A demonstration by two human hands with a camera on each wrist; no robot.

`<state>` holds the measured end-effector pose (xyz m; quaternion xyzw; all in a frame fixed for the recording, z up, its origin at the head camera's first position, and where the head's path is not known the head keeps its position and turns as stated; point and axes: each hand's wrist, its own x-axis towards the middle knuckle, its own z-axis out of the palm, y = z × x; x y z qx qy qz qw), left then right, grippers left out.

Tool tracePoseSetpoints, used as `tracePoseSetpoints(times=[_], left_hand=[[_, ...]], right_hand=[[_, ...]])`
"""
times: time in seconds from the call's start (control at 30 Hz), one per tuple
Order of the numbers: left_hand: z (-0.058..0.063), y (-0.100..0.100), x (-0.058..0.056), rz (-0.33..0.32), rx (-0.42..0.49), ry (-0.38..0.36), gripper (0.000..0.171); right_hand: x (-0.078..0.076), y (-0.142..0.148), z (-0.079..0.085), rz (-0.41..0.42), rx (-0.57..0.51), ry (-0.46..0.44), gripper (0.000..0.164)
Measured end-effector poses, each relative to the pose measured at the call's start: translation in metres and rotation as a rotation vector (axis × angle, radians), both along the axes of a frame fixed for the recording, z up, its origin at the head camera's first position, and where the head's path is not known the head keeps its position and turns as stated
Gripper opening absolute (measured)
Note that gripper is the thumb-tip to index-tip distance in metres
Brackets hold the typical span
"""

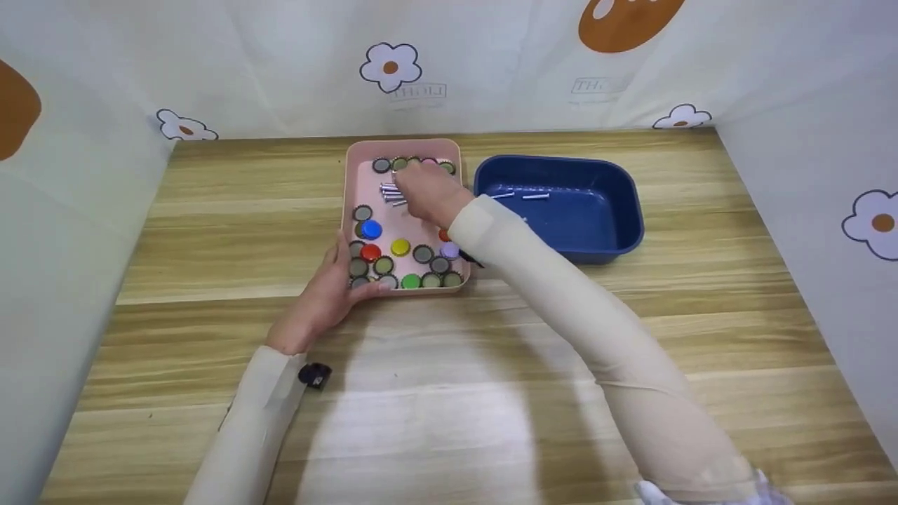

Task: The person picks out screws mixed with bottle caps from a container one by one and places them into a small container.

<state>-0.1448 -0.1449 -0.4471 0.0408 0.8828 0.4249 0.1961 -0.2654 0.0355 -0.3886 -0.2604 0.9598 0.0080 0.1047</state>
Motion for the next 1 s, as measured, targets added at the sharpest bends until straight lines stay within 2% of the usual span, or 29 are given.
tracePoseSetpoints(times=[0.17,0.3,0.47,0.7,0.83,1.0], left_hand=[[0.0,0.0,0.0,-0.022,-0.017,0.032,0.12],[0.0,-0.001,0.0,-0.024,-0.032,0.037,0.12],[0.0,0.0,0.0,-0.014,-0.036,0.024,0.119],[-0.001,0.001,0.0,0.005,-0.007,-0.004,0.12],[0.0,0.001,0.0,0.005,-0.015,-0.007,0.12],[0.001,0.001,0.0,-0.004,-0.021,0.004,0.119]], right_hand=[[0.0,0.009,0.01,0.058,0.046,0.024,0.029],[-0.003,0.016,0.02,0.074,0.064,0.029,0.029],[-0.005,0.026,0.026,0.077,-0.001,0.043,0.03],[-0.01,0.05,0.03,0.021,-0.101,-0.051,0.03],[-0.013,0.067,0.032,0.007,-0.137,-0.046,0.028],[-0.016,0.089,0.032,0.027,-0.163,-0.044,0.022]])
